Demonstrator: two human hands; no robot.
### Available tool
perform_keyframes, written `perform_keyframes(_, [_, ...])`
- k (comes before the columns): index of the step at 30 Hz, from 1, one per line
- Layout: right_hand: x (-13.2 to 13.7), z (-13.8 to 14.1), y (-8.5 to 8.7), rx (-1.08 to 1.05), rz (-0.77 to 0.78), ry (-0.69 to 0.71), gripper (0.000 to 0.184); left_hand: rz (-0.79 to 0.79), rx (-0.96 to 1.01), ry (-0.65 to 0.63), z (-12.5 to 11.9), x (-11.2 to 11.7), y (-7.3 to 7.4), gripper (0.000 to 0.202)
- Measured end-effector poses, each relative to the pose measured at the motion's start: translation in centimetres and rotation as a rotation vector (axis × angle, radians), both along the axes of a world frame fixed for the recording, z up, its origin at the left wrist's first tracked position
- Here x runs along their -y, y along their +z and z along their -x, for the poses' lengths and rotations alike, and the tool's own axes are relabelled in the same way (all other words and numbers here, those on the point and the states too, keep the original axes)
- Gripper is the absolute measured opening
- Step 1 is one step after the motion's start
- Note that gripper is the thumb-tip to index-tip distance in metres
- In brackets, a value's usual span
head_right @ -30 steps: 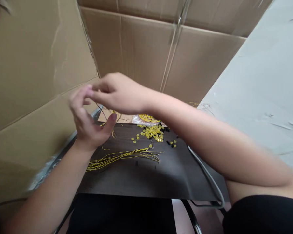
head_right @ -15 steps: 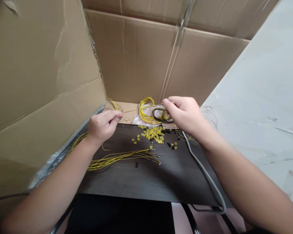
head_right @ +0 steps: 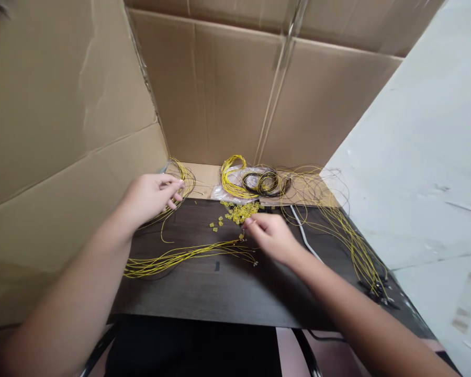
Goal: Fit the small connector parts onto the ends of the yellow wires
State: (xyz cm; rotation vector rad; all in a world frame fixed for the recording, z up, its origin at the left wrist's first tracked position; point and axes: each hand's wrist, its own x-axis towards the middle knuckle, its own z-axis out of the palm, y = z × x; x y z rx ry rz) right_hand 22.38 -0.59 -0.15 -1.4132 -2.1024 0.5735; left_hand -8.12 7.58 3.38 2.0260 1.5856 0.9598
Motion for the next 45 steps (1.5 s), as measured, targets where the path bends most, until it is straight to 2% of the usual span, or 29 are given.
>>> perform_keyframes(4, [1.1, 3.1, -2.0, 0.092, 0.029, 0.2, 0.038, -0.221, -0.052, 0.132, 0.8, -0.3, 0.5, 0.02])
perform_keyframes(6, [1.4, 3.6, -2.4, 0.163, 0.056, 0.201, 0.038, -0.272, -0.124, 0.16, 1.2, -0.3, 0.7, 0.016])
perform_keyframes(9, [2.1, 3.3, -2.6, 0.272, 0.069, 0.142, 0.038, -0.238, -0.157, 0.149, 1.7, -0.5, 0.5, 0.018])
perform_keyframes(11, [2.7, 2.9, -2.8, 0.325, 0.051, 0.129, 0.039, -0.172, -0.048, 0.124, 1.7, -0.9, 0.1, 0.026])
perform_keyframes(15, [4.2, 2.3, -3.4, 0.384, 0.015, 0.131, 0.039, 0.039, 0.443, 0.068, 0.9, -2.0, -0.9, 0.043])
perform_keyframes(17, [4.9, 2.0, -3.7, 0.408, 0.001, 0.131, 0.04, 0.077, 0.649, 0.094, 0.6, -2.5, -1.2, 0.043])
perform_keyframes(19, [5.3, 1.7, -3.9, 0.429, -0.019, 0.135, 0.039, 0.054, 0.724, 0.161, 0.7, -2.9, -1.5, 0.044])
perform_keyframes(21, [5.5, 1.4, -3.9, 0.439, -0.042, 0.132, 0.038, 0.02, 0.638, 0.258, 1.4, -3.4, -1.8, 0.047])
perform_keyframes(24, [5.2, 1.3, -3.2, 0.45, -0.061, 0.112, 0.038, -0.014, 0.212, 0.392, 3.0, -3.9, -2.1, 0.05])
perform_keyframes(25, [5.0, 1.4, -2.9, 0.445, -0.068, 0.103, 0.038, 0.007, 0.034, 0.385, 3.6, -4.0, -2.2, 0.047])
perform_keyframes(27, [4.3, 1.6, -2.0, 0.411, -0.084, 0.088, 0.039, 0.049, -0.124, 0.362, 4.6, -4.1, -2.2, 0.036])
perform_keyframes(29, [3.4, 1.8, -1.2, 0.342, -0.094, 0.076, 0.039, 0.082, -0.168, 0.338, 4.7, -3.8, -1.8, 0.025])
perform_keyframes(31, [2.5, 2.1, -0.6, 0.263, -0.076, 0.08, 0.04, 0.057, -0.21, 0.317, 3.5, -2.9, -1.1, 0.021])
perform_keyframes(33, [1.7, 2.3, -0.3, 0.174, -0.04, 0.102, 0.042, -0.155, -0.279, 0.259, 1.0, -1.2, -0.3, 0.024])
perform_keyframes(35, [1.2, 2.4, -0.3, 0.068, 0.0, 0.132, 0.045, -0.323, -0.221, 0.084, -2.3, 1.1, 0.2, 0.025])
perform_keyframes(37, [0.9, 2.3, -0.6, -0.065, 0.038, 0.154, 0.048, -0.377, -0.124, -0.234, -5.6, 3.5, 0.0, 0.025])
perform_keyframes(39, [0.8, 2.3, -1.2, -0.222, 0.098, 0.156, 0.051, -0.293, -0.035, -0.501, -7.9, 5.5, -1.0, 0.026])
perform_keyframes(41, [0.9, 2.3, -1.9, -0.379, 0.169, 0.142, 0.053, -0.206, -0.004, -0.601, -9.0, 6.7, -2.4, 0.029])
perform_keyframes(45, [1.3, 2.7, -3.3, -0.514, 0.21, 0.115, 0.052, -0.206, 0.012, -0.609, -9.3, 7.4, -4.9, 0.036])
